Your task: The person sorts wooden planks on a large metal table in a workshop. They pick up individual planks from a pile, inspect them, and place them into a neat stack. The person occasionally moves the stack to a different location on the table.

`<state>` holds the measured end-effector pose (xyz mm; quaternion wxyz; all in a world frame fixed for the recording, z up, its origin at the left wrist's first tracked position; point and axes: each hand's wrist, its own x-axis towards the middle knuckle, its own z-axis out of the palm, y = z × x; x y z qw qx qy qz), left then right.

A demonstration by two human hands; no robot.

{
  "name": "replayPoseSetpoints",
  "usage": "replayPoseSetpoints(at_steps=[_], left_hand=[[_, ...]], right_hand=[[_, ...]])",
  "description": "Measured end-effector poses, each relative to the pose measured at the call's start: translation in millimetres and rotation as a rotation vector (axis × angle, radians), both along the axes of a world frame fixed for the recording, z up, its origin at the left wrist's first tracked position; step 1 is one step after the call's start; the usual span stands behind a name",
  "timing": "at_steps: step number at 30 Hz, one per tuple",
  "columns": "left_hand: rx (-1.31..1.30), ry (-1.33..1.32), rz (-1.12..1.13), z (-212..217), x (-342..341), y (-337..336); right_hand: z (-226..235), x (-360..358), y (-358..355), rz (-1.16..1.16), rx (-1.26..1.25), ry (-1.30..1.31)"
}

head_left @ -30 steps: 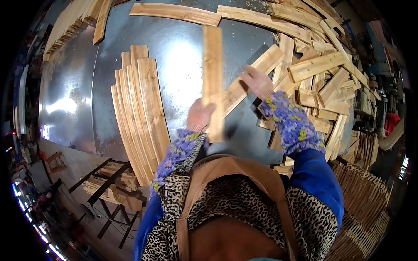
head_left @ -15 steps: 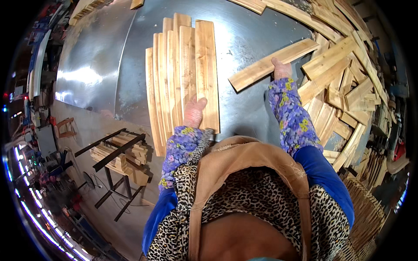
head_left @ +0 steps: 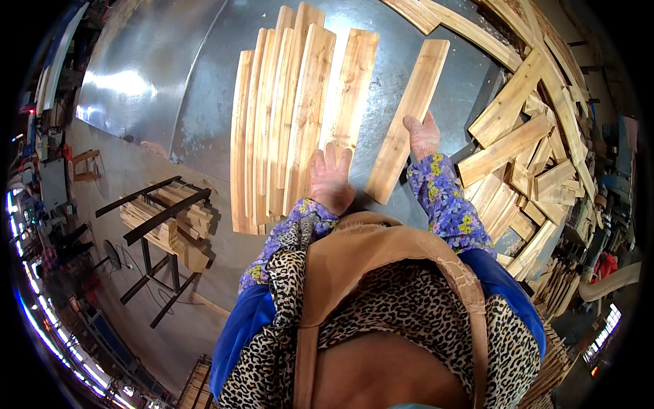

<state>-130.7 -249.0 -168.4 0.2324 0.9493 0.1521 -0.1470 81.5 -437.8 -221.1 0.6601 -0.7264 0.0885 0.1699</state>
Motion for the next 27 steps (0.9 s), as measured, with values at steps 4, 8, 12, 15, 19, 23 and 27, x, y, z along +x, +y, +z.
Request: replayPoseSetpoints(at_steps=[4, 8, 12, 15, 19, 23, 27], left_hand=[[-0.295, -0.091, 0.158, 15, 10, 11], [-0.545, -0.080, 0.227, 24, 2, 41], [-0.174, -0.395, 0.128, 68, 2, 43], [-0.192, -0.424, 0.106, 100, 15, 41], [-0.148, -0.104, 0.226, 91, 31, 42], [-0.155, -0.096, 0.345, 103, 82, 68], [-0.184, -0.215, 0.323, 121, 205, 162]], right_hand=[[11, -7, 19, -0.019, -0.036, -0.094], [28, -31, 52, 0.135, -0.328, -0.027], [67, -63, 132, 0.489, -0.434, 0.040], [41, -79, 150, 0.371, 0.186, -0.093], [107, -28, 159, 0.496, 0.185, 0.132], [124, 36, 181, 0.514, 0.663, 0.176], [84, 176, 192, 0.487, 0.176, -0.065]])
